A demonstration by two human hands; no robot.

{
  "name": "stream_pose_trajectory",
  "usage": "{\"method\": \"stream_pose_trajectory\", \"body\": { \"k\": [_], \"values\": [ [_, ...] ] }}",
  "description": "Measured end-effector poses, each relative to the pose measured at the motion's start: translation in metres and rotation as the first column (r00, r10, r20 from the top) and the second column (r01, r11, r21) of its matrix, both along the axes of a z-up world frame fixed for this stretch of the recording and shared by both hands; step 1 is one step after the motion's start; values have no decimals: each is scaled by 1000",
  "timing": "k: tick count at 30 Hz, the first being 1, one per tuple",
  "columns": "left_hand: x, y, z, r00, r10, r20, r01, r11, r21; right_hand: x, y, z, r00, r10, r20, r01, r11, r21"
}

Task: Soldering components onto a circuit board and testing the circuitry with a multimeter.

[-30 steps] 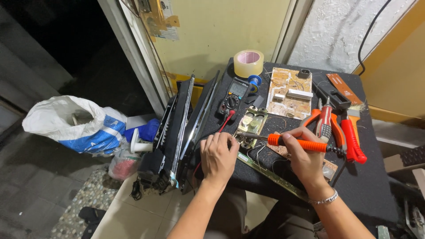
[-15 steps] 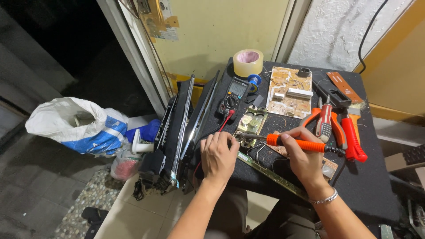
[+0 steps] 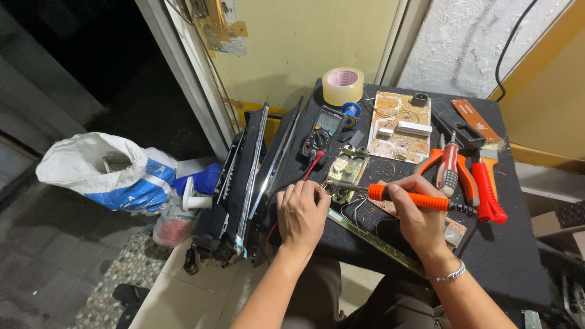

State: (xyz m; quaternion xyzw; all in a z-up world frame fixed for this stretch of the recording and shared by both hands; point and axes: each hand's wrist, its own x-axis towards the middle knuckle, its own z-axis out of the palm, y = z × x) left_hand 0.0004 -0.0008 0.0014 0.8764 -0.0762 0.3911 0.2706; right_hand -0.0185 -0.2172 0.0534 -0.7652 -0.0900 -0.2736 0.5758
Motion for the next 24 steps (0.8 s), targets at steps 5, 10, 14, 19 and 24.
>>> {"method": "stream_pose_trajectory", "body": {
  "k": [5,10,14,19,24],
  "values": [
    [0,0,1,1000,1,-5,-1,1000,-5,2,-2,-3,1000,6,4,-6,1000,1],
    [0,-1,2,1000,6,-1,-6,1000,-1,3,-4,-6,999,3,34,-3,1000,15],
    [-1,-1,3,1000,12,-1,-12,1000,3,3,-3,-7,999,-12,40,11,1000,25],
    [-1,0,3,1000,16,-5,-16,1000,7,1,0,-7,999,-20,47,19,999,31],
    [-2,3,14,1000,12,-20,-12,999,32,6,-13,-18,997,-48,55,47,999,18]
  ]
}}
